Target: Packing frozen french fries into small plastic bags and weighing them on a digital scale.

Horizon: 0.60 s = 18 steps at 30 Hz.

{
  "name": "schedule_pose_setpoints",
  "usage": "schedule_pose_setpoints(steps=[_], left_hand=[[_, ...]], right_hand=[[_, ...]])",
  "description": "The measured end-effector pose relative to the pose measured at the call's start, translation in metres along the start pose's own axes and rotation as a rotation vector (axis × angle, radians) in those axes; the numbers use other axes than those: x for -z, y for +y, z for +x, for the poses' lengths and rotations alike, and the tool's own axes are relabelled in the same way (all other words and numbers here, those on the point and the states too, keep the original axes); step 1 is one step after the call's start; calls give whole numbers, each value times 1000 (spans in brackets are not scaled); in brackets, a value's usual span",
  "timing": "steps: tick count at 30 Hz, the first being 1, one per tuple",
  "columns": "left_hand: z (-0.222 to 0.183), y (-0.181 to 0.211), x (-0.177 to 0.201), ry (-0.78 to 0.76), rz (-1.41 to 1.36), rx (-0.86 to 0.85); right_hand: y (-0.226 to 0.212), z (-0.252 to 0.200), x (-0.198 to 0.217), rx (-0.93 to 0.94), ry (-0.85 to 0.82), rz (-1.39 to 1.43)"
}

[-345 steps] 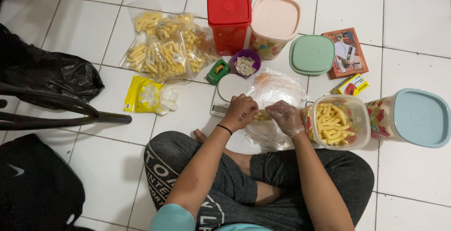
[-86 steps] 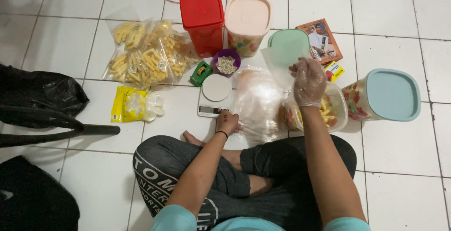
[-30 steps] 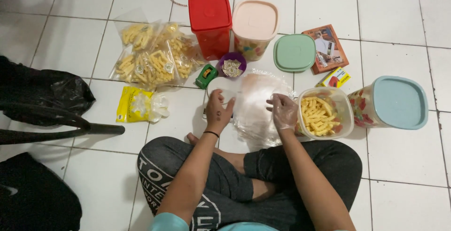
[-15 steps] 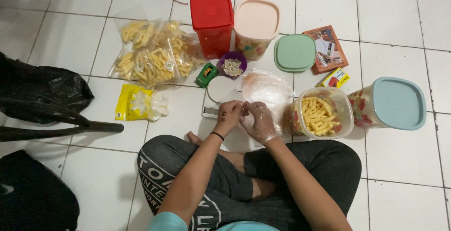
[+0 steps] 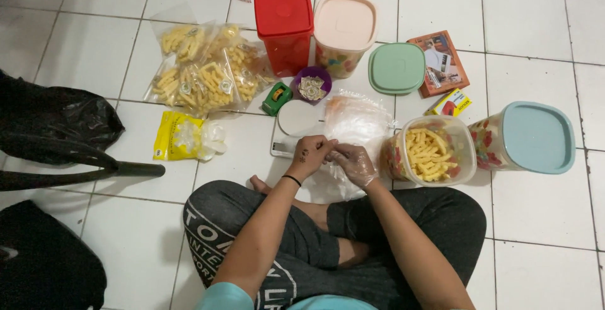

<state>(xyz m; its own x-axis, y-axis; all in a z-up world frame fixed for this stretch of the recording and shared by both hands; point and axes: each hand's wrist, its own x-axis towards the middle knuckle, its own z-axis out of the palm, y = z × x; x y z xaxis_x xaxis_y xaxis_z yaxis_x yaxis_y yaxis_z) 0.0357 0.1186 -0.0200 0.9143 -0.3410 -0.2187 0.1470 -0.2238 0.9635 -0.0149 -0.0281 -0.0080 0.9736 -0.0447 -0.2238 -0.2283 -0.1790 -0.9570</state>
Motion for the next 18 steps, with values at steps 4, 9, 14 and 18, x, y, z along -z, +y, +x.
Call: schedule_pose_setpoints(steps=[4,9,14,18], left_hand=[[0,6,0,-78,-13,-21],[18,-31,4,-39,57,-99],[-3,2,3,-105,100,-7],[-15,43,10,-124,98,40]], right_hand=[[21,8,15,-84,-10,3],[33,16,22,-245,214,139],[8,0,22,-175,68,-154],[-5,-7,47,-250,74,-576]])
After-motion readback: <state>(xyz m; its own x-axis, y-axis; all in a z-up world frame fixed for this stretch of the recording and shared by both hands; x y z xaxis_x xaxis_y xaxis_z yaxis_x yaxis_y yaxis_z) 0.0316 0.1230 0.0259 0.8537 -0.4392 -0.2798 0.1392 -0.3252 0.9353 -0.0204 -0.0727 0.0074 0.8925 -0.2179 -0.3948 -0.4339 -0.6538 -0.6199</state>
